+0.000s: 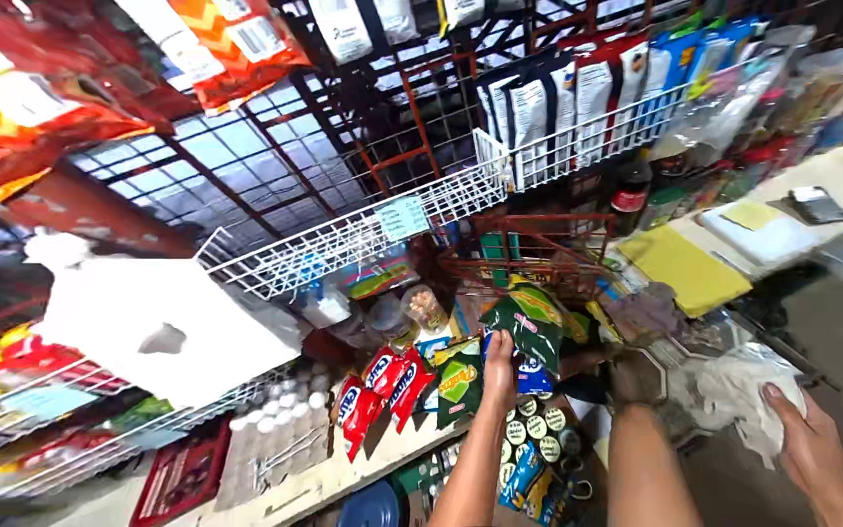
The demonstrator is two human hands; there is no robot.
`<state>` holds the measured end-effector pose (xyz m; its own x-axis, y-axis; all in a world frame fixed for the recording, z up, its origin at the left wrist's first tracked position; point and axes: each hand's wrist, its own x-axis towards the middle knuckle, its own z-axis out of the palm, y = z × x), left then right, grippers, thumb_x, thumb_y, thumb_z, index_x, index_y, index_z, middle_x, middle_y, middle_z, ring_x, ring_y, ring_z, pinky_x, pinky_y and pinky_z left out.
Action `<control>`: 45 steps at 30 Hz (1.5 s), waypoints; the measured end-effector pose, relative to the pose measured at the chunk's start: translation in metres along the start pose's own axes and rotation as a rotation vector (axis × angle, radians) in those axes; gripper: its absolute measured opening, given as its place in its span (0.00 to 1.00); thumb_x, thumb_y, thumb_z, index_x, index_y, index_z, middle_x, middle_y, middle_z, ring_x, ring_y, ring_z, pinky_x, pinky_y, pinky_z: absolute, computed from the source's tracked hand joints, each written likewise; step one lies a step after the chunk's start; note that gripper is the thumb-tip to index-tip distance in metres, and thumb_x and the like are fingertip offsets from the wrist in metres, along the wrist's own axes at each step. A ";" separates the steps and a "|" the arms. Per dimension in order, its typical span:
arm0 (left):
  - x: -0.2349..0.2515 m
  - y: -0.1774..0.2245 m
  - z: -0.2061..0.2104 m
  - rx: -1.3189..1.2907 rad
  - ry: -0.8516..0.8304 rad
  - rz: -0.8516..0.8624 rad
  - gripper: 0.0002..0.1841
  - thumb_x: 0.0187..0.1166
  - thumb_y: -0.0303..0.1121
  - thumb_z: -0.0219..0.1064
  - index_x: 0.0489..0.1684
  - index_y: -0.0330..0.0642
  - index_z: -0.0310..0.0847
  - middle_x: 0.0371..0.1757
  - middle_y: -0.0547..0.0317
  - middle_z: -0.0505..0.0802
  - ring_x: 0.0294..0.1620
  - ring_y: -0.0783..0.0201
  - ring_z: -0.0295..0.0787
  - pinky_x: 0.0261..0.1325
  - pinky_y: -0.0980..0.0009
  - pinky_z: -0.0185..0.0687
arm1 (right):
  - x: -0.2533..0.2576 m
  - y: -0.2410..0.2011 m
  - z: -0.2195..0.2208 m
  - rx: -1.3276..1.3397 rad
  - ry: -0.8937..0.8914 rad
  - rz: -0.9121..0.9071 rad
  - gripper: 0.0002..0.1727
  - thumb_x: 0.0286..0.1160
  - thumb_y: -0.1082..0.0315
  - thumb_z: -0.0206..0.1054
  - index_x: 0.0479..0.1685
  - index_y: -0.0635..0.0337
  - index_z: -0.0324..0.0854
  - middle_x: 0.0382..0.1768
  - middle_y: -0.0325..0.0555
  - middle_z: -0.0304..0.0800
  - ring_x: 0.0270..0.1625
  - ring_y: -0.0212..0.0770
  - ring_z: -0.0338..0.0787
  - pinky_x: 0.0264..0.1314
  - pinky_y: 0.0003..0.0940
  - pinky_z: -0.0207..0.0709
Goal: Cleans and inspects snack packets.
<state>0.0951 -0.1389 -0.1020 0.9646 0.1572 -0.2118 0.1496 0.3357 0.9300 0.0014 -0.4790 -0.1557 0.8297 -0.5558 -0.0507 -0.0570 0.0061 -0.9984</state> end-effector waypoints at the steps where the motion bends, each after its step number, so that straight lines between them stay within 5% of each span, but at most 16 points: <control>1: -0.020 -0.001 0.003 -0.026 -0.082 -0.047 0.21 0.95 0.31 0.37 0.79 0.29 0.57 0.59 0.51 0.86 0.54 0.68 0.88 0.59 0.66 0.86 | 0.000 -0.005 -0.008 0.010 0.038 -0.014 0.24 0.86 0.63 0.54 0.73 0.74 0.67 0.49 0.37 0.85 0.46 0.15 0.88 0.55 0.18 0.84; 4: -0.073 -0.024 0.005 -0.043 -0.305 -0.203 0.19 0.93 0.33 0.35 0.73 0.37 0.63 0.52 0.62 0.91 0.51 0.72 0.90 0.57 0.68 0.88 | -0.006 -0.019 -0.033 0.032 0.140 -0.033 0.28 0.87 0.61 0.54 0.78 0.73 0.62 0.56 0.43 0.84 0.50 0.17 0.87 0.59 0.20 0.83; 9: -0.127 -0.106 -0.018 -0.033 -0.585 -0.473 0.17 0.92 0.31 0.38 0.67 0.39 0.69 0.49 0.65 0.93 0.49 0.73 0.92 0.57 0.70 0.88 | -0.030 -0.032 -0.062 -0.066 0.200 0.007 0.29 0.87 0.60 0.55 0.78 0.73 0.65 0.59 0.50 0.84 0.53 0.23 0.87 0.61 0.24 0.83; 13: -0.135 -0.138 -0.054 0.068 -0.560 -0.535 0.17 0.90 0.31 0.40 0.67 0.39 0.69 0.47 0.65 0.92 0.46 0.75 0.90 0.53 0.72 0.87 | -0.051 0.007 -0.078 -0.174 0.158 0.093 0.23 0.90 0.64 0.55 0.72 0.75 0.71 0.53 0.55 0.86 0.49 0.27 0.87 0.58 0.28 0.83; 16: -0.129 -0.136 -0.075 0.197 -0.586 -0.553 0.19 0.91 0.30 0.41 0.74 0.32 0.65 0.54 0.60 0.90 0.52 0.73 0.89 0.62 0.69 0.85 | -0.075 0.044 -0.070 -0.202 0.077 0.297 0.21 0.90 0.65 0.56 0.71 0.73 0.72 0.53 0.59 0.86 0.48 0.38 0.88 0.57 0.39 0.84; 21: -0.123 -0.139 -0.087 0.387 -0.605 -0.591 0.21 0.94 0.31 0.40 0.79 0.28 0.62 0.59 0.50 0.88 0.54 0.67 0.89 0.63 0.65 0.85 | -0.112 0.088 -0.039 -0.103 -0.220 0.497 0.28 0.85 0.64 0.63 0.79 0.70 0.67 0.65 0.63 0.83 0.63 0.47 0.87 0.68 0.45 0.81; 26: -0.122 -0.144 -0.083 0.500 -0.381 -0.534 0.24 0.97 0.37 0.40 0.79 0.27 0.64 0.64 0.37 0.85 0.58 0.56 0.87 0.61 0.58 0.84 | -0.123 0.102 -0.026 -0.065 -0.240 0.457 0.29 0.79 0.72 0.66 0.80 0.72 0.66 0.68 0.62 0.82 0.66 0.43 0.85 0.71 0.39 0.79; 30: -0.119 -0.149 -0.072 0.617 -0.271 -0.278 0.16 0.93 0.32 0.48 0.48 0.28 0.80 0.40 0.50 0.86 0.42 0.65 0.84 0.52 0.64 0.82 | -0.125 0.100 -0.024 -0.102 -0.171 0.370 0.29 0.76 0.76 0.66 0.78 0.74 0.68 0.66 0.63 0.83 0.64 0.42 0.87 0.70 0.38 0.80; 35: -0.122 -0.146 -0.056 0.628 -0.201 -0.192 0.09 0.88 0.27 0.57 0.46 0.27 0.79 0.37 0.52 0.84 0.39 0.67 0.80 0.49 0.67 0.79 | -0.123 0.081 -0.030 -0.269 -0.125 0.199 0.28 0.74 0.76 0.66 0.75 0.78 0.70 0.62 0.69 0.85 0.64 0.49 0.87 0.71 0.45 0.79; 38: -0.129 -0.156 -0.043 0.520 -0.077 -0.120 0.07 0.87 0.24 0.57 0.42 0.28 0.77 0.33 0.55 0.82 0.35 0.70 0.79 0.45 0.71 0.78 | -0.126 0.090 -0.026 -0.221 -0.016 0.259 0.27 0.74 0.79 0.64 0.75 0.76 0.69 0.63 0.68 0.84 0.63 0.48 0.87 0.69 0.43 0.80; 42: -0.129 -0.164 -0.035 0.543 -0.102 -0.098 0.08 0.88 0.24 0.55 0.49 0.26 0.77 0.38 0.48 0.84 0.40 0.63 0.82 0.51 0.65 0.80 | -0.123 0.108 -0.033 -0.134 -0.006 0.403 0.28 0.77 0.78 0.64 0.78 0.73 0.66 0.66 0.65 0.82 0.63 0.45 0.86 0.68 0.41 0.80; 45: -0.123 -0.162 -0.031 0.567 -0.146 -0.095 0.09 0.89 0.25 0.55 0.51 0.26 0.77 0.41 0.47 0.85 0.42 0.63 0.84 0.52 0.65 0.81 | -0.103 0.088 -0.045 -0.252 -0.023 0.315 0.22 0.82 0.71 0.65 0.71 0.75 0.73 0.57 0.66 0.86 0.56 0.48 0.89 0.63 0.47 0.82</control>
<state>-0.0545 -0.1835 -0.2359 0.9553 0.0082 -0.2955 0.2904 -0.2126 0.9330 -0.1142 -0.4592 -0.2372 0.7620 -0.5405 -0.3568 -0.4425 -0.0322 -0.8962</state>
